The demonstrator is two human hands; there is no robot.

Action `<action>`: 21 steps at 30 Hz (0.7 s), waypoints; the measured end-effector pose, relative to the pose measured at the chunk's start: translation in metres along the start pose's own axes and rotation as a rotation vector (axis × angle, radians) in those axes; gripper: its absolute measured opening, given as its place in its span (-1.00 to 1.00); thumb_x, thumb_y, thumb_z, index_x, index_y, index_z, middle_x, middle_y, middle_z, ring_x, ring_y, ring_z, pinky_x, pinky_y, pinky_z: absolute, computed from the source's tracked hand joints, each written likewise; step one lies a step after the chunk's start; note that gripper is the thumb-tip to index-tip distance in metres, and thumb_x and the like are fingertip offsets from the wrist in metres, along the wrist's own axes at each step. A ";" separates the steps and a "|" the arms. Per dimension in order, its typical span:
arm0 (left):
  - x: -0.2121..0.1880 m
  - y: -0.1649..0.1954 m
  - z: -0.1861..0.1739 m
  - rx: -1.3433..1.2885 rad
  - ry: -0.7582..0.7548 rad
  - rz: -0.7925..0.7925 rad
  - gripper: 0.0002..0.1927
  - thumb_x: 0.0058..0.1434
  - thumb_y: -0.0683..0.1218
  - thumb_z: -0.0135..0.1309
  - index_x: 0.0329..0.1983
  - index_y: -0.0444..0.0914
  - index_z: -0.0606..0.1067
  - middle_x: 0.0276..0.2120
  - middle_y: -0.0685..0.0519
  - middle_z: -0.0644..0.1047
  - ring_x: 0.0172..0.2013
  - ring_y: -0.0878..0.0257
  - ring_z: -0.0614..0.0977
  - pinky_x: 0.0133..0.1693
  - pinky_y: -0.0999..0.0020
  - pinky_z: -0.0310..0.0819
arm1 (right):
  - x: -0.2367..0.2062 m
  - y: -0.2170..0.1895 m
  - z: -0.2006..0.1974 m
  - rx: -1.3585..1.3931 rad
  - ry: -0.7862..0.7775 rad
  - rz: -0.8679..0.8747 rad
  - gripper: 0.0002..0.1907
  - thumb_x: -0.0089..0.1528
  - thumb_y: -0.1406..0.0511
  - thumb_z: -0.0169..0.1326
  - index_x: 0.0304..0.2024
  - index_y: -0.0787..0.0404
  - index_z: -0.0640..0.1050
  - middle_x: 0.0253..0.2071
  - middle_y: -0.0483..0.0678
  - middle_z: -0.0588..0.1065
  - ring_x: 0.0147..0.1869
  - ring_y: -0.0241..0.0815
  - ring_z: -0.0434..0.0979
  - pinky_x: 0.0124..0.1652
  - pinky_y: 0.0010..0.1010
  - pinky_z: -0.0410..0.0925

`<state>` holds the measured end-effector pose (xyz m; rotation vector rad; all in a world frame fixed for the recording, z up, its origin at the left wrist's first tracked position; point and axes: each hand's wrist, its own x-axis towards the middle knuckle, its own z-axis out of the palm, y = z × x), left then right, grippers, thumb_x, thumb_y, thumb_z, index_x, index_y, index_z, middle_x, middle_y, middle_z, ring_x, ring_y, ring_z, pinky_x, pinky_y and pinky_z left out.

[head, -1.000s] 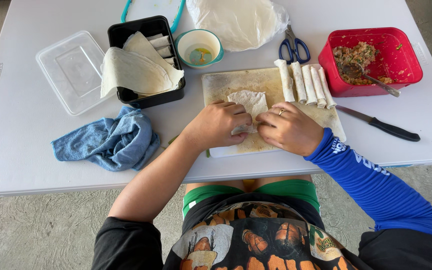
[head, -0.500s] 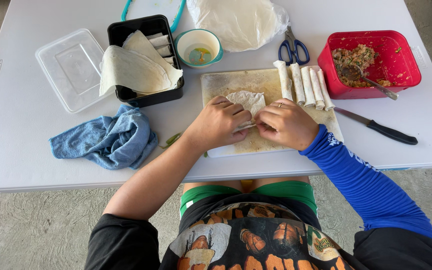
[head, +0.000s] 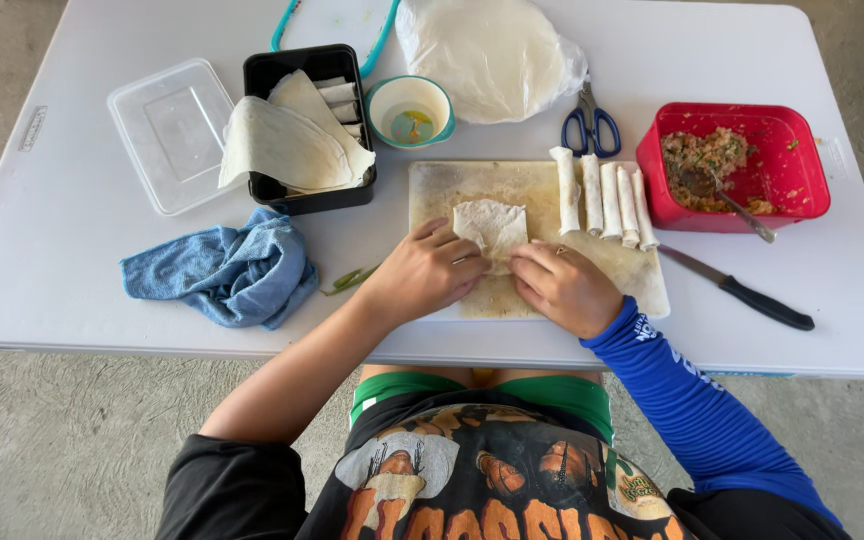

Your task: The person prepares spring rolls by placing filling onto thin wrappers, folding the edges, and rolling them into tight cylinders. The person uses a spoon to scoop filling from a red container and places it on the wrapper before rolling. Completed rolls are set aside on the cutting board.

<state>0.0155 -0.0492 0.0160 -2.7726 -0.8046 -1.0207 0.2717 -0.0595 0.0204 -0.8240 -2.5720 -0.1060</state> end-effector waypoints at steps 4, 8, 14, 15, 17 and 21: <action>-0.005 0.005 -0.005 0.030 -0.022 -0.014 -0.80 0.20 -0.11 0.18 -0.09 -0.15 0.62 -0.18 0.13 0.58 -0.15 0.18 0.62 0.12 0.15 0.45 | 0.003 0.010 -0.003 0.004 -0.007 -0.064 -0.77 0.16 0.34 0.21 -0.14 0.27 0.60 -0.03 -0.01 0.55 0.02 -0.07 0.56 0.10 -0.19 0.39; -0.004 0.001 -0.006 -0.004 -0.030 -0.008 -0.77 0.15 -0.14 0.16 -0.10 -0.16 0.62 -0.15 0.13 0.59 -0.13 0.17 0.62 0.11 0.18 0.46 | 0.008 0.006 -0.001 0.022 -0.020 -0.053 -0.78 0.17 0.33 0.22 -0.14 0.27 0.61 -0.05 -0.02 0.56 0.05 -0.06 0.56 0.06 -0.22 0.37; -0.001 0.004 -0.007 -0.087 -0.016 -0.084 -0.79 0.11 -0.15 0.19 -0.16 -0.15 0.62 -0.22 0.11 0.62 -0.17 0.14 0.63 0.06 0.15 0.45 | 0.008 -0.001 0.000 0.096 0.062 0.022 -0.77 0.18 0.34 0.21 -0.11 0.25 0.60 -0.08 -0.01 0.60 0.03 -0.05 0.58 0.05 -0.23 0.36; -0.003 0.007 -0.007 -0.139 -0.027 -0.118 -0.80 0.11 -0.15 0.19 -0.17 -0.15 0.62 -0.23 0.10 0.62 -0.19 0.13 0.63 0.03 0.16 0.45 | 0.005 -0.004 0.001 0.136 0.073 0.047 -0.77 0.19 0.35 0.20 -0.10 0.25 0.60 -0.09 -0.02 0.60 0.02 -0.06 0.58 0.05 -0.23 0.36; -0.006 0.009 -0.005 -0.204 0.028 -0.172 -0.83 0.15 -0.16 0.19 -0.18 -0.18 0.60 -0.22 0.08 0.64 -0.17 0.10 0.64 0.00 0.17 0.46 | 0.003 -0.006 0.002 0.162 0.055 0.150 -0.79 0.20 0.34 0.22 -0.10 0.23 0.60 -0.16 -0.05 0.61 -0.03 -0.06 0.59 0.03 -0.21 0.36; -0.007 0.003 0.003 -0.250 0.011 -0.242 -0.87 0.20 -0.17 0.16 -0.18 -0.21 0.59 -0.28 0.01 0.63 -0.20 0.04 0.64 -0.06 0.16 0.49 | 0.003 -0.008 0.002 0.224 0.035 0.249 -0.83 0.26 0.34 0.23 -0.09 0.18 0.59 -0.17 -0.05 0.60 -0.03 -0.05 0.59 0.02 -0.25 0.40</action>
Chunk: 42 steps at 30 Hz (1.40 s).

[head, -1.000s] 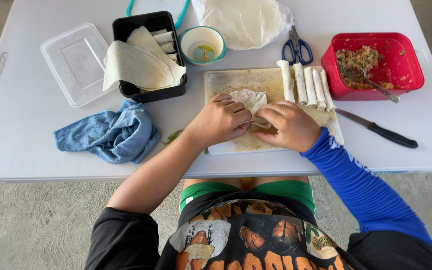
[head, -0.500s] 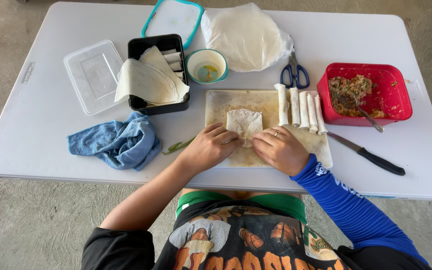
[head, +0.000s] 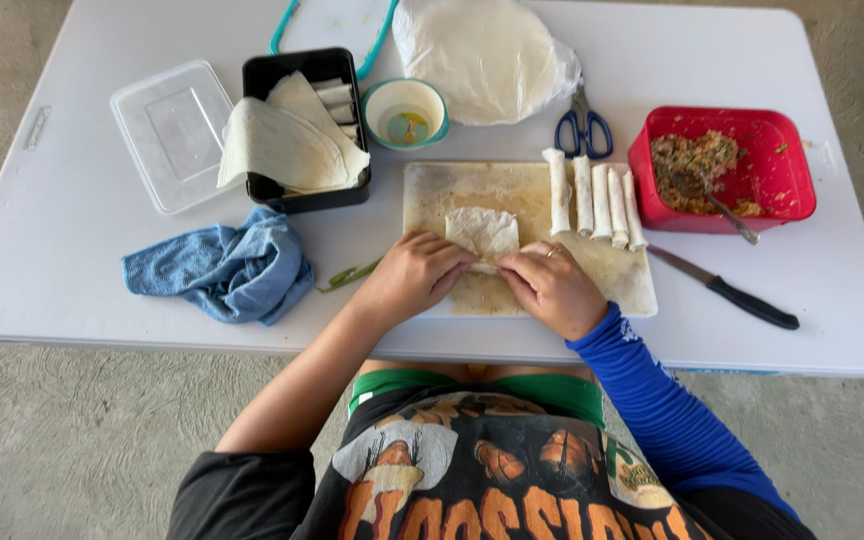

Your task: The person prepares spring rolls by placing filling onto thin wrappers, folding the edges, and rolling them into tight cylinders. The person uses a spoon to scoop filling from a red container and places it on the wrapper before rolling. Completed rolls are set aside on the cutting board.

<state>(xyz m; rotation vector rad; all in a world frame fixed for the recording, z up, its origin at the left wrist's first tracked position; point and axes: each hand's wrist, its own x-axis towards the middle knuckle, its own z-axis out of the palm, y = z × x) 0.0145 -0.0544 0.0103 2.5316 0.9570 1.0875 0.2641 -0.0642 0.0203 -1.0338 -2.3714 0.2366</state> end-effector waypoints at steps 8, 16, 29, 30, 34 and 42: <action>0.002 -0.009 0.004 -0.061 -0.068 -0.088 -0.89 0.25 -0.18 0.13 -0.17 -0.24 0.58 -0.28 -0.03 0.63 -0.18 0.00 0.64 -0.08 0.12 0.49 | 0.007 -0.004 -0.007 0.072 -0.022 -0.008 -0.70 0.18 0.33 0.25 -0.04 0.25 0.57 -0.11 0.06 0.57 -0.08 0.03 0.58 -0.08 -0.26 0.43; 0.005 -0.021 0.003 -0.200 -0.148 -0.106 -0.87 0.23 -0.20 0.13 -0.17 -0.26 0.60 -0.18 -0.08 0.58 -0.08 -0.03 0.58 -0.01 0.14 0.49 | 0.011 0.016 -0.003 0.180 -0.085 -0.042 -0.80 0.21 0.41 0.16 -0.10 0.26 0.63 -0.17 0.01 0.59 -0.10 0.01 0.59 -0.08 -0.25 0.43; 0.011 -0.028 0.001 -0.260 -0.249 -0.143 -0.87 0.27 -0.20 0.07 -0.16 -0.29 0.57 -0.23 -0.09 0.59 -0.13 -0.05 0.60 -0.07 0.13 0.50 | 0.023 0.009 -0.007 0.227 -0.085 -0.024 -0.85 0.16 0.33 0.26 -0.24 0.24 0.61 -0.25 0.00 0.54 -0.20 -0.03 0.56 -0.19 -0.26 0.42; 0.013 -0.029 0.001 -0.263 -0.272 -0.159 -0.87 0.27 -0.19 0.07 -0.15 -0.29 0.57 -0.24 -0.09 0.59 -0.14 -0.05 0.60 -0.08 0.13 0.50 | 0.024 0.009 -0.007 0.241 -0.073 -0.020 -0.88 0.18 0.35 0.24 -0.24 0.24 0.61 -0.23 0.01 0.54 -0.18 -0.04 0.57 -0.18 -0.27 0.43; 0.018 -0.027 -0.003 -0.282 -0.315 -0.184 -0.87 0.26 -0.19 0.07 -0.16 -0.29 0.56 -0.25 -0.09 0.61 -0.16 -0.05 0.62 -0.09 0.12 0.51 | 0.027 0.015 -0.004 0.243 -0.118 0.004 -0.91 0.19 0.37 0.23 -0.27 0.26 0.61 -0.26 0.01 0.56 -0.20 -0.02 0.58 -0.20 -0.27 0.42; 0.028 -0.016 -0.012 -0.282 -0.295 -0.346 -0.86 0.25 -0.16 0.11 -0.14 -0.23 0.57 -0.26 -0.04 0.64 -0.23 0.00 0.69 -0.20 0.16 0.57 | 0.033 0.023 -0.002 0.247 -0.169 0.091 -0.91 0.25 0.39 0.15 -0.20 0.27 0.54 -0.26 0.02 0.57 -0.17 0.01 0.61 -0.19 -0.26 0.44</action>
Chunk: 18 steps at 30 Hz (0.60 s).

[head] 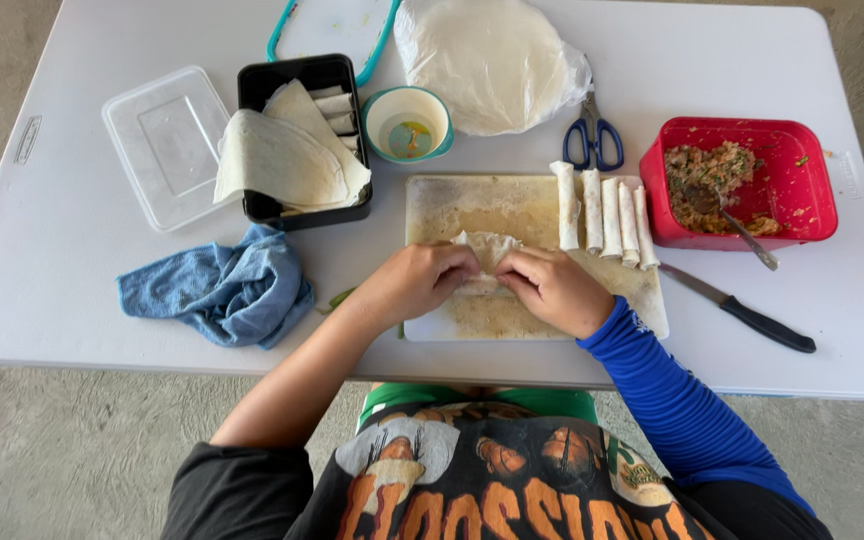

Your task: The person prepares spring rolls by placing filling onto thin wrappers, folding the edges, and rolling them into tight cylinders. The person uses a spoon to scoop filling from a red container and places it on the wrapper before rolling. Completed rolls are set aside on the cutting board.

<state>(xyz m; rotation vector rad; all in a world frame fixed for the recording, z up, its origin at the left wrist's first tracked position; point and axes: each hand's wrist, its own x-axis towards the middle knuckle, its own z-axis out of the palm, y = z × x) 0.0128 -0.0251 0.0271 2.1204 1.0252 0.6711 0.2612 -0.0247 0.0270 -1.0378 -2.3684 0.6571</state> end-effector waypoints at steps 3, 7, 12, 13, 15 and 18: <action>-0.001 0.002 0.002 0.096 0.093 0.151 -0.87 0.22 -0.17 0.15 -0.18 -0.19 0.62 -0.18 -0.03 0.61 -0.16 -0.02 0.65 -0.13 0.13 0.55 | 0.001 0.002 0.000 -0.005 -0.051 -0.042 -0.90 0.25 0.40 0.11 -0.18 0.28 0.55 -0.24 0.06 0.53 -0.14 0.03 0.58 -0.15 -0.26 0.44; -0.002 0.000 0.004 0.212 0.141 0.254 -0.85 0.18 -0.17 0.16 -0.17 -0.20 0.61 -0.17 0.00 0.57 -0.08 0.00 0.58 0.00 0.12 0.48 | 0.006 0.007 -0.001 -0.050 -0.042 -0.050 -0.91 0.24 0.38 0.13 -0.22 0.28 0.57 -0.25 0.07 0.52 -0.13 0.07 0.57 -0.14 -0.22 0.42; -0.005 -0.004 0.014 0.276 0.062 0.224 -0.74 0.14 -0.24 0.10 -0.13 -0.16 0.64 -0.15 0.07 0.59 -0.05 0.04 0.58 0.01 0.13 0.44 | 0.012 0.007 -0.004 -0.063 -0.134 -0.004 -0.88 0.22 0.38 0.14 -0.19 0.25 0.61 -0.25 0.04 0.52 -0.14 0.08 0.57 -0.15 -0.23 0.43; -0.006 -0.004 0.015 0.267 0.053 0.234 -0.76 0.15 -0.23 0.10 -0.13 -0.16 0.64 -0.16 0.05 0.58 -0.05 0.04 0.58 0.02 0.13 0.44 | 0.012 0.005 -0.004 -0.097 -0.138 -0.009 -0.88 0.22 0.37 0.15 -0.19 0.24 0.61 -0.24 0.02 0.52 -0.13 0.05 0.57 -0.13 -0.24 0.43; -0.007 -0.006 0.013 0.257 0.040 0.262 -0.78 0.16 -0.21 0.11 -0.14 -0.17 0.63 -0.17 0.02 0.57 -0.05 0.04 0.58 0.04 0.13 0.44 | 0.012 -0.003 -0.008 -0.172 -0.137 -0.024 -0.88 0.22 0.35 0.17 -0.19 0.20 0.62 -0.20 -0.02 0.52 -0.10 0.00 0.56 -0.09 -0.24 0.41; -0.010 -0.006 0.012 0.227 0.054 0.268 -0.74 0.13 -0.19 0.12 -0.10 -0.19 0.63 -0.15 0.00 0.56 -0.03 0.03 0.58 0.03 0.13 0.44 | -0.004 -0.024 -0.009 -0.344 0.087 -0.150 -0.78 0.21 0.35 0.20 -0.09 0.22 0.60 -0.14 -0.06 0.50 -0.01 -0.06 0.52 -0.02 -0.19 0.32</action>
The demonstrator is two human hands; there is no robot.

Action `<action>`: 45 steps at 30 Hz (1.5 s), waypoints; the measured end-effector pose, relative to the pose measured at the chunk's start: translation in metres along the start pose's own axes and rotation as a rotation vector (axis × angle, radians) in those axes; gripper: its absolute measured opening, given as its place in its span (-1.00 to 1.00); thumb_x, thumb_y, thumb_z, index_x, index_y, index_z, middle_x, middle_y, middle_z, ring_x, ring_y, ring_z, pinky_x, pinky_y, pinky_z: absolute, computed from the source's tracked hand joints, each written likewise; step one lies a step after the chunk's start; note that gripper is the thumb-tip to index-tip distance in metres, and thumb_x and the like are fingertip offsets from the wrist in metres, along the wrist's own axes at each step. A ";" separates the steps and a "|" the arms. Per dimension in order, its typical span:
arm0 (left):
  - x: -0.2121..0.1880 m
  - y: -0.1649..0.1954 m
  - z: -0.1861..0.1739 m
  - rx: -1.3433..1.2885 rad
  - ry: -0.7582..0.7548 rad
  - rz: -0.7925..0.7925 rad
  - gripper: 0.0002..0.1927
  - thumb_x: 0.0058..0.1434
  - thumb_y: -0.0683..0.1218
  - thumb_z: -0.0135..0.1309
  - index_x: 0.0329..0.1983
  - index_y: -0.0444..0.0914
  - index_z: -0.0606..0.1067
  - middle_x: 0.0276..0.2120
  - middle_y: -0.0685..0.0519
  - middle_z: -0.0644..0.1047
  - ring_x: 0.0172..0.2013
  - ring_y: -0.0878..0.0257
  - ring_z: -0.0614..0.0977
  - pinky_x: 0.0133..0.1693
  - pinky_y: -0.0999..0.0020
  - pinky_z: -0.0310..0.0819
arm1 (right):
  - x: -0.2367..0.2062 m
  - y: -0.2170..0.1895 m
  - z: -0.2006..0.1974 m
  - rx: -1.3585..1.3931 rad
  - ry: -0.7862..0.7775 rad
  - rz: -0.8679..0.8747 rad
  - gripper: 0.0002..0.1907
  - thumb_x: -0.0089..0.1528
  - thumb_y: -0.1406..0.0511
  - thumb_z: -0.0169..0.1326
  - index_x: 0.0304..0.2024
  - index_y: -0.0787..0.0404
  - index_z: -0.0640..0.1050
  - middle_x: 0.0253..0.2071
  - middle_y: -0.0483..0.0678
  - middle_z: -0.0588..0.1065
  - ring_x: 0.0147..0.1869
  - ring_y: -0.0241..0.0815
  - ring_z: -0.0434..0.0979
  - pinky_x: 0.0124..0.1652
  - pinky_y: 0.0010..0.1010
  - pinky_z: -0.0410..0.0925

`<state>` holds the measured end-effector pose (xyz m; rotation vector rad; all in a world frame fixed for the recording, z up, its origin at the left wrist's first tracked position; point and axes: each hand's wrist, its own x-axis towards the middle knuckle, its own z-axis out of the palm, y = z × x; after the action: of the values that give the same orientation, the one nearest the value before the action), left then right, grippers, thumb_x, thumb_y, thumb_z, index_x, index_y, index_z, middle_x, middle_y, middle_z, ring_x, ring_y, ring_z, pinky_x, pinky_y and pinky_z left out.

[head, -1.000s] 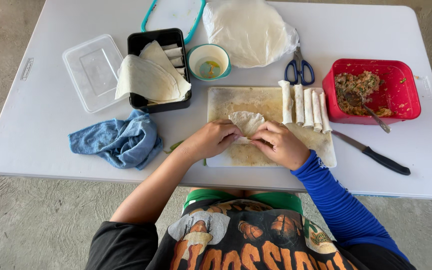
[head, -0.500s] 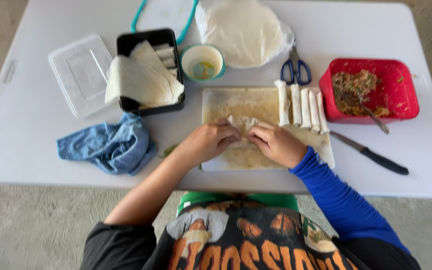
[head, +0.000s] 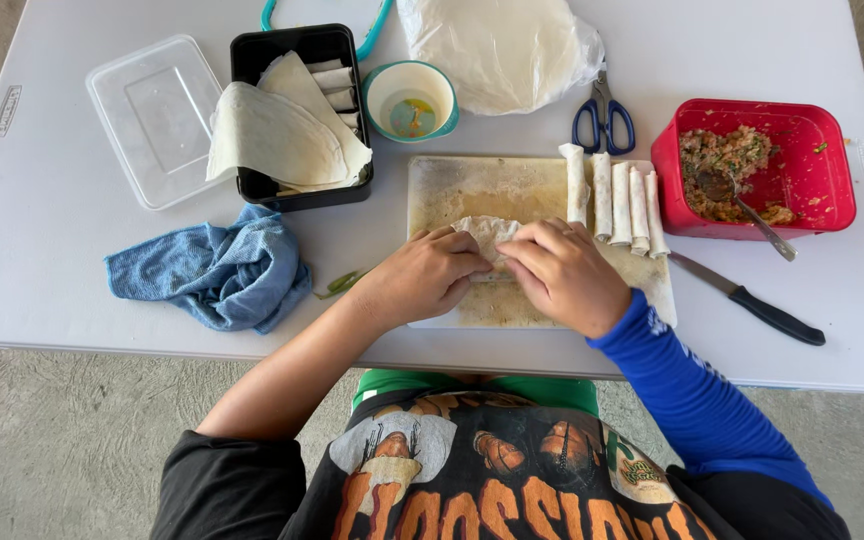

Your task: The person prepares spring rolls by placing filling onto thin wrappers, folding the edges, and rolling them into tight cylinders. The person uses a spoon to scoop filling from a red container and places it on the wrapper before rolling. Completed rolls are set aside on the cutting board.

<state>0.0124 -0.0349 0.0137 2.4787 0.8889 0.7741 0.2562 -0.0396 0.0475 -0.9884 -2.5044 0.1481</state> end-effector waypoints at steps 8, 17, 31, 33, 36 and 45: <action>-0.002 0.012 -0.005 0.137 0.038 0.014 -0.70 0.10 -0.14 0.12 -0.08 -0.18 0.63 -0.11 -0.02 0.53 -0.02 0.05 0.52 0.03 0.14 0.41 | -0.014 -0.023 0.008 -0.132 -0.010 -0.026 -0.72 0.21 0.31 0.17 -0.03 0.24 0.58 -0.06 -0.05 0.51 0.05 -0.09 0.52 0.06 -0.22 0.32; -0.007 0.030 0.004 0.464 0.032 0.048 -0.66 0.21 -0.11 0.13 0.04 -0.32 0.59 -0.20 0.08 0.51 -0.09 0.19 0.53 -0.06 0.25 0.41 | -0.016 -0.013 0.018 -0.166 -0.074 0.008 -0.76 0.23 0.32 0.15 -0.06 0.25 0.58 -0.07 -0.06 0.52 -0.01 -0.08 0.52 0.03 -0.22 0.33; 0.003 -0.006 0.003 0.161 -0.023 0.061 -0.75 0.17 -0.04 0.22 -0.07 -0.14 0.61 -0.21 0.04 0.53 -0.14 0.08 0.58 -0.06 0.16 0.47 | -0.009 -0.001 0.011 -0.089 -0.137 0.005 -0.77 0.17 0.26 0.22 -0.12 0.10 0.61 -0.15 -0.16 0.48 -0.03 -0.16 0.48 -0.05 -0.26 0.25; 0.003 -0.007 0.003 0.188 -0.046 0.052 -0.76 0.19 -0.04 0.21 -0.07 -0.14 0.61 -0.22 0.04 0.55 -0.13 0.07 0.58 -0.07 0.14 0.47 | -0.008 0.004 0.012 -0.088 -0.165 0.003 -0.78 0.19 0.24 0.23 -0.11 0.08 0.62 -0.16 -0.20 0.49 -0.04 -0.20 0.48 -0.07 -0.28 0.22; 0.005 -0.008 -0.001 0.164 -0.027 0.053 -0.73 0.21 -0.04 0.19 -0.05 -0.20 0.59 -0.21 0.03 0.57 -0.12 0.06 0.60 -0.04 0.11 0.46 | -0.004 0.014 0.013 -0.001 -0.161 -0.013 -0.78 0.19 0.22 0.22 -0.11 0.05 0.60 -0.15 -0.23 0.54 -0.04 -0.24 0.51 -0.05 -0.26 0.20; 0.021 -0.015 -0.014 -0.111 -0.177 -0.121 -0.85 0.27 -0.07 0.17 -0.22 -0.25 0.55 -0.31 -0.01 0.59 -0.28 0.02 0.66 -0.20 0.15 0.54 | 0.006 0.029 0.010 0.160 -0.247 0.125 -0.81 0.21 0.24 0.22 -0.18 0.14 0.54 -0.31 -0.17 0.63 -0.27 -0.20 0.63 -0.07 -0.17 0.26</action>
<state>0.0109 -0.0073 0.0240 2.3298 0.8966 0.5389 0.2662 -0.0132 0.0335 -1.1177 -2.5981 0.5303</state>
